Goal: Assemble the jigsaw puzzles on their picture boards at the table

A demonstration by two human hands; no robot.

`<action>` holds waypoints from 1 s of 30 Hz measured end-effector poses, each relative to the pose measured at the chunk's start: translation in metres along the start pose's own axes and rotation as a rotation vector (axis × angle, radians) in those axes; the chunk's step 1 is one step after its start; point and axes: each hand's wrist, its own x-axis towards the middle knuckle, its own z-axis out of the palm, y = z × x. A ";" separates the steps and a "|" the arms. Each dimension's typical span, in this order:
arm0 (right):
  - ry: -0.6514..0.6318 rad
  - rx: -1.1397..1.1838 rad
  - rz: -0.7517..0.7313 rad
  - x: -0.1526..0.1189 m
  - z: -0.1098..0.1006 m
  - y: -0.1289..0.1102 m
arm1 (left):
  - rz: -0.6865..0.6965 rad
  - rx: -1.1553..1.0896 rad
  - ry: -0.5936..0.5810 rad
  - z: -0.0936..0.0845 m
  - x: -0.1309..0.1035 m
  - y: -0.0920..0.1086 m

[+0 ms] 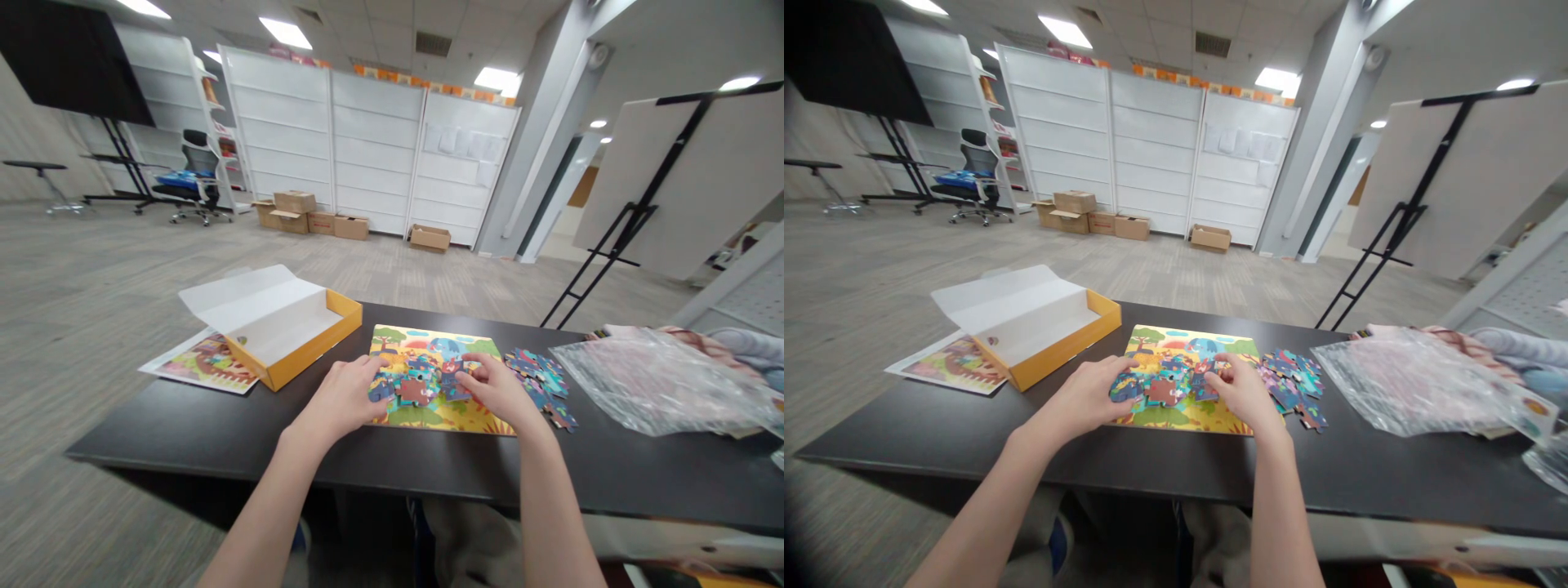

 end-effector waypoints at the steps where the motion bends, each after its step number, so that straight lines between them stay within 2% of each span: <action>1: -0.007 -0.004 -0.007 0.000 0.000 0.000 | -0.010 0.029 0.002 0.000 0.000 0.001; 6: -0.057 -0.007 0.006 -0.004 0.000 -0.001 | -0.071 0.124 0.024 0.000 0.003 0.005; 12: -0.124 0.082 0.138 -0.010 -0.004 -0.007 | -0.107 0.086 0.058 0.003 0.003 0.006; 19: -0.201 0.096 0.164 -0.018 -0.010 -0.017 | -0.145 0.080 0.048 0.003 0.002 0.005; 22: -0.216 0.077 0.156 -0.017 -0.004 -0.017 | -0.162 0.079 0.057 0.000 0.001 0.005; 30: -0.103 0.060 0.147 -0.008 0.022 -0.019 | -0.175 0.046 0.142 -0.007 -0.002 0.000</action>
